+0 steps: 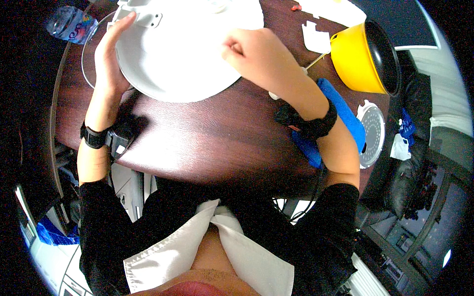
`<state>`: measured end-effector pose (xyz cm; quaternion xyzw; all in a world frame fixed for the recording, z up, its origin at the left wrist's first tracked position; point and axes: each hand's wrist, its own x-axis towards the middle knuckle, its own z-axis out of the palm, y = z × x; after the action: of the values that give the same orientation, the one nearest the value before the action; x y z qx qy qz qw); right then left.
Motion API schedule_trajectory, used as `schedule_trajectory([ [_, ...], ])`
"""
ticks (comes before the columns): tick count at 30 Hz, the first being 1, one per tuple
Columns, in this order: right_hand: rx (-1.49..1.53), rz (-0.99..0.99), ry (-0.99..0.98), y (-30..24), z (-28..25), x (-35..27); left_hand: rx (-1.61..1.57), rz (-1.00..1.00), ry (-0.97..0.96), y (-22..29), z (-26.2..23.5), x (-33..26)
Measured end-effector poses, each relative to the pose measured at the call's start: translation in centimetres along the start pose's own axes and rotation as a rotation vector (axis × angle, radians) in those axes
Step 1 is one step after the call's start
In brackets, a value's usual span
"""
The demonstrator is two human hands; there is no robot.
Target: The person assembles a white ceiling light fixture on a table. They use a screwdriver to tighten screws into the fixture's mounting bracket and secure a metal plate. The person handles screws and the fixture directly, working methodically to complete the assembly.
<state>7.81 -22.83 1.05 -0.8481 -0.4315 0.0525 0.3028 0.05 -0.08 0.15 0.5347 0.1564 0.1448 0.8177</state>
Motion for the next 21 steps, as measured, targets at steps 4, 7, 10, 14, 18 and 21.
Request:
schedule_trajectory([
  [4, -0.167, -0.043, 0.000, 0.2, -1.5, -0.1, -0.002, -0.018, 0.011, -0.1, -0.2, 0.0],
  [7, -0.226, -0.103, -0.009, 0.3, -1.4, -0.3, -0.013, -0.034, -0.009, -0.1, -0.2, 0.0],
  [10, -0.278, -0.170, -0.022, 0.3, -1.0, -0.4, -0.027, -0.052, -0.018, -0.1, -0.1, 0.0],
  [14, -0.257, -0.201, 0.009, 0.4, -0.4, -0.2, -0.039, -0.070, -0.032, 0.1, 0.0, -0.1],
  [18, -0.318, -0.185, 0.007, 0.2, 0.0, -0.1, -0.030, -0.061, -0.022, 0.0, 0.1, 0.0],
  [21, -0.326, -0.185, 0.000, 0.6, 0.1, -0.1, -0.046, -0.063, -0.019, 0.0, 0.1, 0.0],
])
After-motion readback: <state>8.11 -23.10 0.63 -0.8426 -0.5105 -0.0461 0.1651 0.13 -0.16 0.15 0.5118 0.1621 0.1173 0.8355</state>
